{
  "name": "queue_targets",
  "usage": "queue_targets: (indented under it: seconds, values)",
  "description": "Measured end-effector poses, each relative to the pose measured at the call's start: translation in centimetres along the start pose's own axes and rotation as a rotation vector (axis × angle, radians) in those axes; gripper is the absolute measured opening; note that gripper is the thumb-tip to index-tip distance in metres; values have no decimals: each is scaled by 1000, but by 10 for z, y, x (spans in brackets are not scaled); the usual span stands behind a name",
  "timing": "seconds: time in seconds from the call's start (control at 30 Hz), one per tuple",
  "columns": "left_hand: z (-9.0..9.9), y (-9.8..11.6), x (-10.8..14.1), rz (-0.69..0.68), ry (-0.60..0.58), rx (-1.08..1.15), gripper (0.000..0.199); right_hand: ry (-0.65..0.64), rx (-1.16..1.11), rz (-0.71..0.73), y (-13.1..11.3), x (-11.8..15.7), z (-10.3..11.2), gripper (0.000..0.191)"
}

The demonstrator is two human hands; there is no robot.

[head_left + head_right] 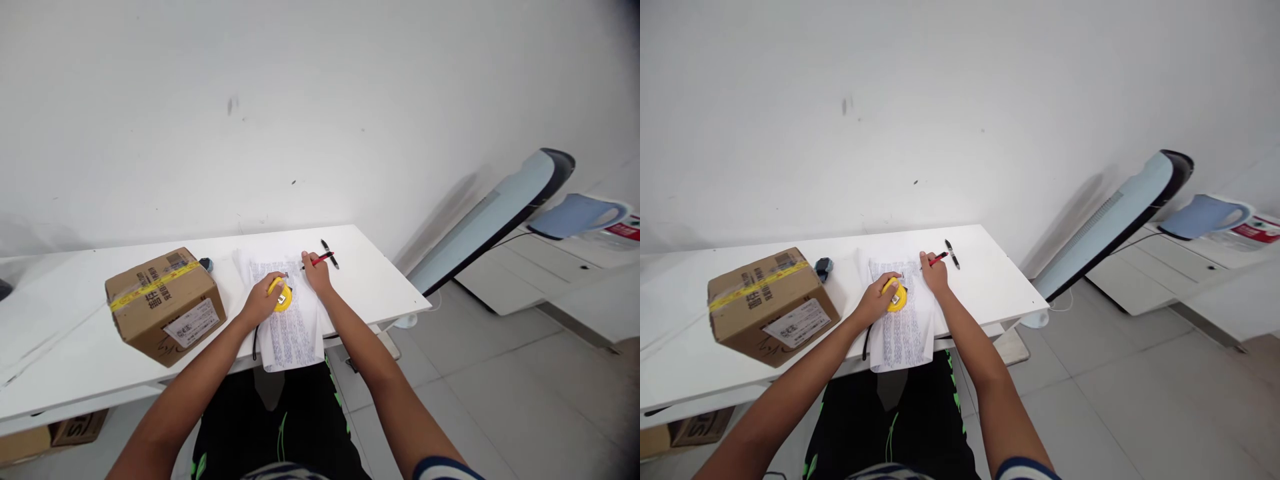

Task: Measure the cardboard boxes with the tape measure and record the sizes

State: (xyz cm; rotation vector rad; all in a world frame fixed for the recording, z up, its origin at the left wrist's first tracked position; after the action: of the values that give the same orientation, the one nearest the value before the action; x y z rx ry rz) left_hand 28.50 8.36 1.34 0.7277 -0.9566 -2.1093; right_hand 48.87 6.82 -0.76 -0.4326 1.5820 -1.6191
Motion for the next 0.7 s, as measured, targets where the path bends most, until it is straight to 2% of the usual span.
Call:
queue_targets:
  seconds: [0.17, 0.37, 0.57, 0.7]
  values:
    - [-1, -1, 0, 3, 8, -2, 37, 23, 11, 31, 0, 0, 0, 39]
    - [0, 2, 1, 1, 13, 14, 38, 37, 203, 325, -1, 1, 1, 25]
    - [0, 2, 2, 6, 6, 8, 42, 125, 346, 253, 8, -5, 1, 29]
    - [-2, -2, 2, 47, 15, 28, 42, 102, 407, 197, 12, -6, -3, 29]
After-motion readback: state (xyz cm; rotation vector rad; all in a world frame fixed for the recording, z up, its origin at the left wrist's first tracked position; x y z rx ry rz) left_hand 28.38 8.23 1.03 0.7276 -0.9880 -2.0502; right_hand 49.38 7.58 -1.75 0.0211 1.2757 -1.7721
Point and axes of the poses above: each hand's wrist, its own x-axis away from the middle knuckle, its own z-axis out of the back of the hand, y = z × x, the point moved 3 cm from there along -x, towards the middle knuckle, and after that the axes turned 11 degrees about -x, right-handed, at the moved point
